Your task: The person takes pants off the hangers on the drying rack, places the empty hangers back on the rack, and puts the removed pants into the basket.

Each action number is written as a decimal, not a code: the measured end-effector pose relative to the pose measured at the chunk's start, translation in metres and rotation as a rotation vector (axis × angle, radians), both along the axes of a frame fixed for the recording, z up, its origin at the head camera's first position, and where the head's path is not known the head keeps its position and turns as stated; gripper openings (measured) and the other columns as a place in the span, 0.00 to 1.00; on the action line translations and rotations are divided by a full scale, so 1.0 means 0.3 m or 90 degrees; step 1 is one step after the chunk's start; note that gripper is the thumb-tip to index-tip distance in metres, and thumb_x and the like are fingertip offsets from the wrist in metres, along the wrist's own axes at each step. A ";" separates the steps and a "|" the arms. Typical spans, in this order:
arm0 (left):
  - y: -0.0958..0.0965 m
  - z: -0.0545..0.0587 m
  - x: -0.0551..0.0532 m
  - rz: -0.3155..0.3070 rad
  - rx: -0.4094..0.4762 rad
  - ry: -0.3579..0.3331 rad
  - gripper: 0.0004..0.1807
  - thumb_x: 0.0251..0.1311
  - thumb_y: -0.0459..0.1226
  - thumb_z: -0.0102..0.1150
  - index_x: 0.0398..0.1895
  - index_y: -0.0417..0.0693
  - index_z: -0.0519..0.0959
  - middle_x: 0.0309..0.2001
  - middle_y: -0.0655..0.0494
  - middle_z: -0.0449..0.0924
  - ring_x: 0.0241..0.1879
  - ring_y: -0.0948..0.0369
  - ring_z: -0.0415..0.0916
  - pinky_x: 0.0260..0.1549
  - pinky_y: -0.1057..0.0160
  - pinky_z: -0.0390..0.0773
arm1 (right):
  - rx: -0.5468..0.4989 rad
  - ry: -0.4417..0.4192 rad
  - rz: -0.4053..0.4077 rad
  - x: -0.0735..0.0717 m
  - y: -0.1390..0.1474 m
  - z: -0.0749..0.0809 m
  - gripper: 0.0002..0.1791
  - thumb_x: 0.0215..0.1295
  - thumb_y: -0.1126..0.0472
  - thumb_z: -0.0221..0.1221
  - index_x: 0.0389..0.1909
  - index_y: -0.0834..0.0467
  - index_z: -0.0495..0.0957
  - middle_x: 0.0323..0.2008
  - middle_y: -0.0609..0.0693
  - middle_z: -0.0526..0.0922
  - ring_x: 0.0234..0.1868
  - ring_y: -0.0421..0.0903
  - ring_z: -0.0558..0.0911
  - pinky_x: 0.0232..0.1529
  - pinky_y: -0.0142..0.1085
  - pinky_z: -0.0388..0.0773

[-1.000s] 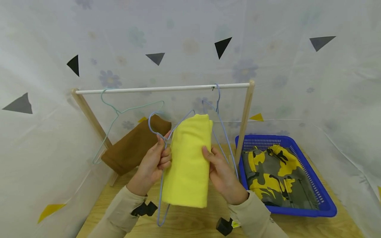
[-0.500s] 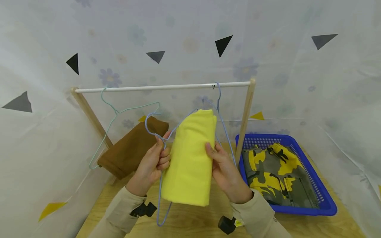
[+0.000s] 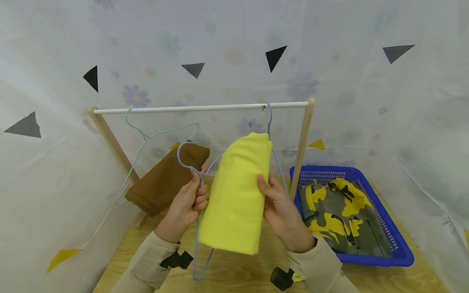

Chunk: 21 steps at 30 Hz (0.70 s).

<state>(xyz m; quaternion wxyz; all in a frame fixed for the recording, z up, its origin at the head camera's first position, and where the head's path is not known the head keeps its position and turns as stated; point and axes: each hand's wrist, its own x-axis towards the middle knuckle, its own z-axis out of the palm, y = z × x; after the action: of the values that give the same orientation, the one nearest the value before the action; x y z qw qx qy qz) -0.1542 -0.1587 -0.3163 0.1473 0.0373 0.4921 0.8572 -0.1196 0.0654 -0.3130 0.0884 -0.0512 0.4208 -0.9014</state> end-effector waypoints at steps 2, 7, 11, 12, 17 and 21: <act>0.002 0.000 0.001 0.024 -0.008 -0.018 0.29 0.71 0.52 0.32 0.69 0.49 0.62 0.17 0.63 0.52 0.11 0.70 0.47 0.10 0.76 0.50 | -0.002 0.009 -0.001 0.001 0.001 0.000 0.16 0.75 0.56 0.47 0.58 0.57 0.63 0.42 0.46 0.79 0.45 0.41 0.79 0.49 0.33 0.75; 0.008 -0.004 0.000 0.072 -0.015 -0.047 0.18 0.70 0.52 0.36 0.28 0.52 0.66 0.16 0.62 0.54 0.10 0.71 0.48 0.09 0.77 0.50 | -0.014 0.019 0.002 0.003 0.005 0.001 0.16 0.75 0.56 0.49 0.58 0.56 0.63 0.43 0.46 0.79 0.47 0.41 0.79 0.51 0.33 0.74; 0.004 -0.008 -0.001 0.081 -0.013 -0.051 0.19 0.68 0.53 0.38 0.26 0.52 0.64 0.15 0.62 0.54 0.10 0.71 0.49 0.08 0.77 0.50 | -0.018 0.024 0.015 0.009 0.011 0.005 0.18 0.75 0.55 0.48 0.60 0.55 0.62 0.45 0.46 0.78 0.49 0.42 0.78 0.52 0.34 0.73; 0.002 -0.009 -0.001 0.082 -0.012 -0.050 0.18 0.68 0.53 0.38 0.27 0.52 0.64 0.15 0.62 0.54 0.09 0.71 0.49 0.08 0.77 0.49 | -0.018 0.027 0.018 0.011 0.013 0.006 0.18 0.75 0.54 0.48 0.61 0.54 0.61 0.46 0.46 0.78 0.49 0.42 0.78 0.53 0.34 0.73; -0.004 -0.011 -0.004 0.085 -0.005 -0.050 0.18 0.67 0.54 0.38 0.31 0.51 0.66 0.15 0.62 0.53 0.10 0.71 0.48 0.09 0.76 0.47 | -0.013 0.039 0.024 0.016 0.016 0.012 0.21 0.74 0.53 0.48 0.63 0.54 0.60 0.47 0.45 0.77 0.51 0.42 0.76 0.54 0.35 0.72; -0.007 -0.019 -0.006 0.087 -0.015 -0.054 0.19 0.67 0.55 0.39 0.27 0.51 0.63 0.15 0.62 0.54 0.10 0.70 0.48 0.10 0.76 0.47 | -0.017 0.042 0.027 0.016 0.017 0.014 0.20 0.75 0.53 0.48 0.62 0.53 0.60 0.47 0.45 0.76 0.51 0.42 0.76 0.54 0.35 0.71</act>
<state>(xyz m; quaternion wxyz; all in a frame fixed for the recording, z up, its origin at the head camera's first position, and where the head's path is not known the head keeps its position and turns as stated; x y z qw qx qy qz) -0.1561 -0.1609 -0.3220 0.1096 -0.0343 0.4967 0.8603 -0.1147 0.0704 -0.3089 0.0928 -0.0910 0.4104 -0.9026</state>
